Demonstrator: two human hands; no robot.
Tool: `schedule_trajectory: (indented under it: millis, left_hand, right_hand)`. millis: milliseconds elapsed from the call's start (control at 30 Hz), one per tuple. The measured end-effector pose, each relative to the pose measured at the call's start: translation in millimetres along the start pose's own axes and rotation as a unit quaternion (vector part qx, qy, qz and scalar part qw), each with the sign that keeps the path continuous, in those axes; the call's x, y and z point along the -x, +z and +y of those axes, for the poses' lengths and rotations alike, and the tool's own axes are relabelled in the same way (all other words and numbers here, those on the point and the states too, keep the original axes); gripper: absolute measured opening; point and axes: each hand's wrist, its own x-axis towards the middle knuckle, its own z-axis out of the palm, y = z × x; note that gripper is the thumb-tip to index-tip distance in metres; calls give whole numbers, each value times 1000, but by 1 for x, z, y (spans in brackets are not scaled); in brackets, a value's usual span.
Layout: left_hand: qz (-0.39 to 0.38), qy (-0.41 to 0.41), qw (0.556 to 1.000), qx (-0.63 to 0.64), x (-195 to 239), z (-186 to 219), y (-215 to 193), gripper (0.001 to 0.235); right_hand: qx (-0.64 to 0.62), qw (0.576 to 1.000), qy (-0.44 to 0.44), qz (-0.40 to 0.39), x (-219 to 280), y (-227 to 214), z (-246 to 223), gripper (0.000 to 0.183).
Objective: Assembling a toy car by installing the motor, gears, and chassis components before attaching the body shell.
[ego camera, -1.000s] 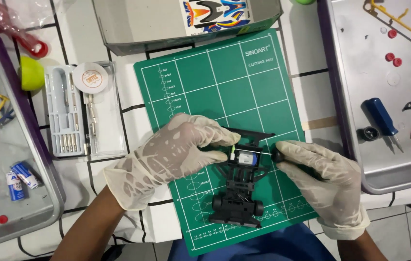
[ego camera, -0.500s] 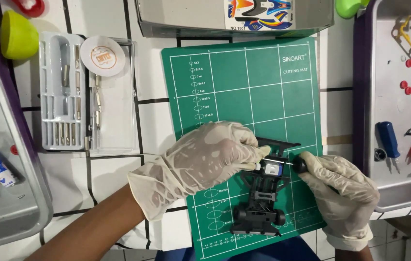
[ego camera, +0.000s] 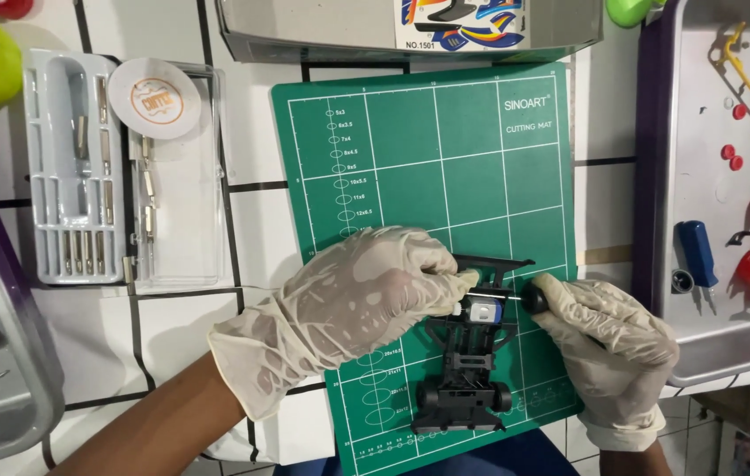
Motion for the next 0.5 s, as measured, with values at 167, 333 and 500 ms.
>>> schedule_trajectory:
  millis: [167,333,500]
  left_hand:
    - [0,-39,999,-5,11,-9,11,31]
    - [27,-41,999,15,-1,8,-5,36]
    - [-7,-101,994,-49,-11,15,-13,42]
  right_hand:
    - [73,983,-57,158,-30,28,-34,31]
    - [254,951,2,175,-43,35,-61,33]
    - [242,959,-35,141,-43,26,-61,45]
